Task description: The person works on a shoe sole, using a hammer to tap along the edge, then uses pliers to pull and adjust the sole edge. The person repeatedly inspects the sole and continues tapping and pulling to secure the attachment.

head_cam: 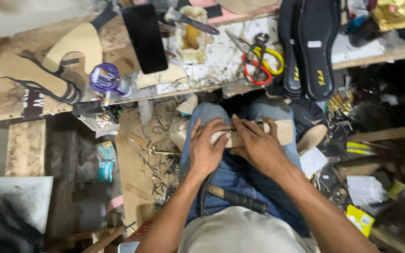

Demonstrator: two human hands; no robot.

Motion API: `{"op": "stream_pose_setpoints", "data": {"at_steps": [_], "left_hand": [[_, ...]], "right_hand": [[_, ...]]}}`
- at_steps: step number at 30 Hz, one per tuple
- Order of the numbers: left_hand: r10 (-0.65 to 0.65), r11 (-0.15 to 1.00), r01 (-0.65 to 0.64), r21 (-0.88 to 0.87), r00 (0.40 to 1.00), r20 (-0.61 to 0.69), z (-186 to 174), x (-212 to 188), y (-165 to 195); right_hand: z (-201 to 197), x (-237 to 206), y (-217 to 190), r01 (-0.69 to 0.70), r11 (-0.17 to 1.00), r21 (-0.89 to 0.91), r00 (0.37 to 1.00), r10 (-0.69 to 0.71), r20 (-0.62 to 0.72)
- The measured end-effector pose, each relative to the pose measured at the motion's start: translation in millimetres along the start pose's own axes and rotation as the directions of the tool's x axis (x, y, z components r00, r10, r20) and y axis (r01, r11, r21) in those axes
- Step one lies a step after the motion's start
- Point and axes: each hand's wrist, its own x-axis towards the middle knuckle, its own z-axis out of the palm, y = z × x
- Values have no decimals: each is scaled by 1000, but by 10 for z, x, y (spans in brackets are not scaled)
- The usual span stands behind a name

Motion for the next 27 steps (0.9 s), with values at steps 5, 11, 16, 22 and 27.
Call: {"op": "stream_pose_setpoints", "data": {"at_steps": [5,11,16,22,27], "left_hand": [[-18,1000,18,11,1000,-10,111,-52,-32],[0,1000,1,27,1000,-20,126,-73,-64],[2,1000,-2,15,1000,-10,177,-87,-31],[15,1000,-15,0,1000,-9,150,-93,-10],[-74,996,76,-52,996,45,126,-76,-61]], "right_hand": [[-71,-45,-88,-51,997,63,998,53,-27],[-196,-564,-646,-216,970,114,938,173,302],[-99,-812,-706,-22,950,311,960,-67,271],[-215,-916,-527,-224,813,537,961,92,263],[-268,-1029,-434,-501,283,818,826,438,354]]}}
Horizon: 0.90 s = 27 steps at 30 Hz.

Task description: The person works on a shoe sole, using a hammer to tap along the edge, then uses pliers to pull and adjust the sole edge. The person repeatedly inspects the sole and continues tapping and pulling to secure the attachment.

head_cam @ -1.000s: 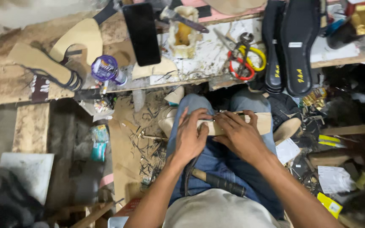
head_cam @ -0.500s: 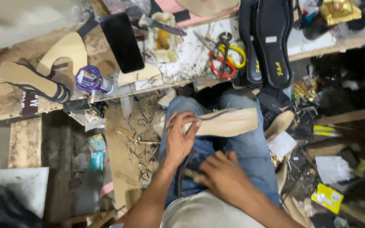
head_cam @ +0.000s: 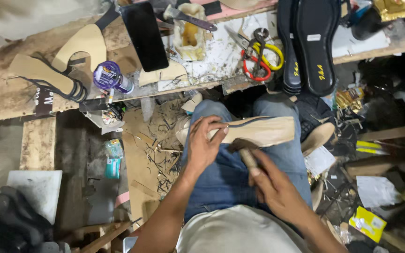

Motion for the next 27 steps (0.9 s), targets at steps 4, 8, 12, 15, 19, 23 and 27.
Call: {"op": "stream_pose_setpoints", "data": {"at_steps": [4,8,12,15,19,23,27], "left_hand": [[45,999,-44,23,998,-38,27,-14,-13],[40,999,-39,30,998,-52,13,-38,7],[9,999,-7,32,999,-54,-19,-52,33],[27,999,-24,44,997,-70,-23,-49,33],[36,999,-35,24,997,-66,-6,-59,23],[89,994,-82,65,991,-105,9,-69,13],[-28,993,17,-117,996,-90,15,-99,7]], "right_hand": [[91,63,72,197,972,130,976,-182,-121],[170,242,116,322,933,-163,905,-354,-238],[152,342,171,273,919,-283,922,-334,-197],[171,335,196,389,795,-466,804,-539,-250],[235,304,117,437,778,-452,790,-572,-222],[175,312,-75,292,823,-488,880,-430,-199],[61,135,-174,493,762,-420,773,-605,-191]]}}
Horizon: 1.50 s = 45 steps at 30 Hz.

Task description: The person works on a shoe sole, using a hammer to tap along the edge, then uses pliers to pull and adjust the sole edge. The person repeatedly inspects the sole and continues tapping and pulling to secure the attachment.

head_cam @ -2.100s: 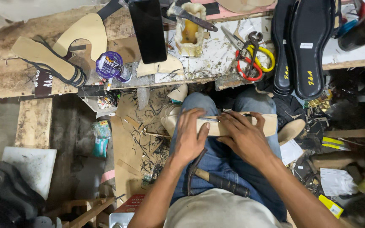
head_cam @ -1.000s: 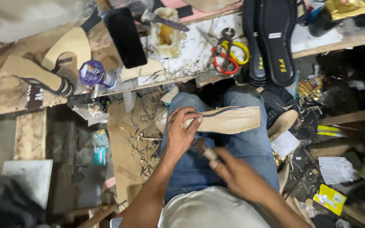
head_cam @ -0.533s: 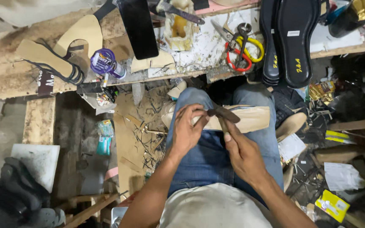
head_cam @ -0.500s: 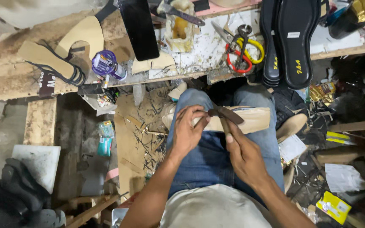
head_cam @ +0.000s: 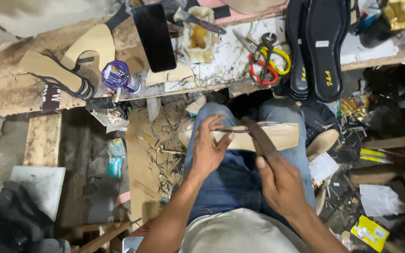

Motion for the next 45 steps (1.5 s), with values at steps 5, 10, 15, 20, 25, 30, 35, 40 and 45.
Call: {"op": "stream_pose_setpoints", "data": {"at_steps": [5,10,15,20,25,30,35,40,45], "left_hand": [[44,998,-44,-42,999,7,1,12,-30],[2,999,-1,-34,1000,14,-10,19,-29],[-36,999,37,-29,999,28,-29,19,-16],[111,993,-113,40,992,53,-44,28,-51],[95,995,-96,30,995,39,-45,12,-83],[56,997,-58,41,997,43,-30,36,-77],[55,998,-57,28,996,65,-53,51,-63],[38,999,-40,20,996,81,-57,36,-78],[60,997,-62,37,997,56,-29,24,-69]], "right_hand": [[38,-20,79,-108,994,24,994,108,25],[147,-2,206,-188,981,-43,974,192,121],[177,46,198,57,993,-106,993,-45,113],[78,12,56,-82,996,-20,996,82,25],[115,40,14,-147,974,173,989,141,48],[205,52,98,-355,896,267,935,341,99],[361,-110,157,-253,841,478,946,318,-59],[461,-102,329,-432,794,428,890,453,59],[351,-23,297,-387,916,103,920,376,114]]}}
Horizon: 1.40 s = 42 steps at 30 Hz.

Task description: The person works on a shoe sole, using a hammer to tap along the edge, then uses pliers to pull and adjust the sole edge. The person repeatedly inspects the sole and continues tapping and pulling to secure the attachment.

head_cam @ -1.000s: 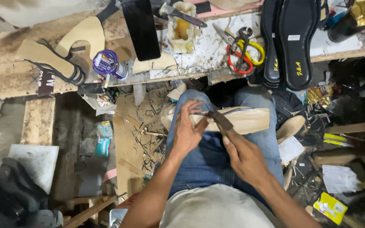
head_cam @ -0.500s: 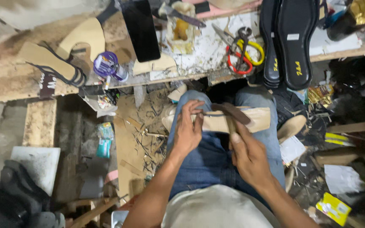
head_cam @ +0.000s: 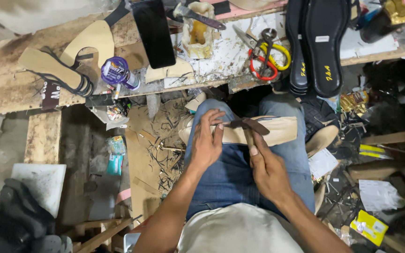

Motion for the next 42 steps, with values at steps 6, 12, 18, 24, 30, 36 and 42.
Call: {"op": "stream_pose_setpoints", "data": {"at_steps": [6,12,18,24,30,36,42], "left_hand": [[155,750,-297,590,947,281,-149,78,189],[244,744,-500,444,821,517,354,201,510],[40,536,-585,608,737,674,521,330,661],[105,987,-148,57,880,464,-14,500,669],[-187,-237,326,-915,909,373,-237,451,427],[-330,-632,200,-749,805,493,-205,391,285],[-271,-380,313,-870,862,428,-308,324,193]], "right_hand": [[-325,-220,-289,170,977,-125,982,-158,101],[-344,-427,-350,404,869,-285,759,-145,635],[-329,-426,-212,350,922,-165,819,-216,532],[-471,-367,49,24,984,-176,915,49,400],[-158,-154,40,-83,980,180,921,7,390],[87,78,-139,323,946,-23,918,-307,253],[159,77,-186,-66,792,606,839,-285,464]]}}
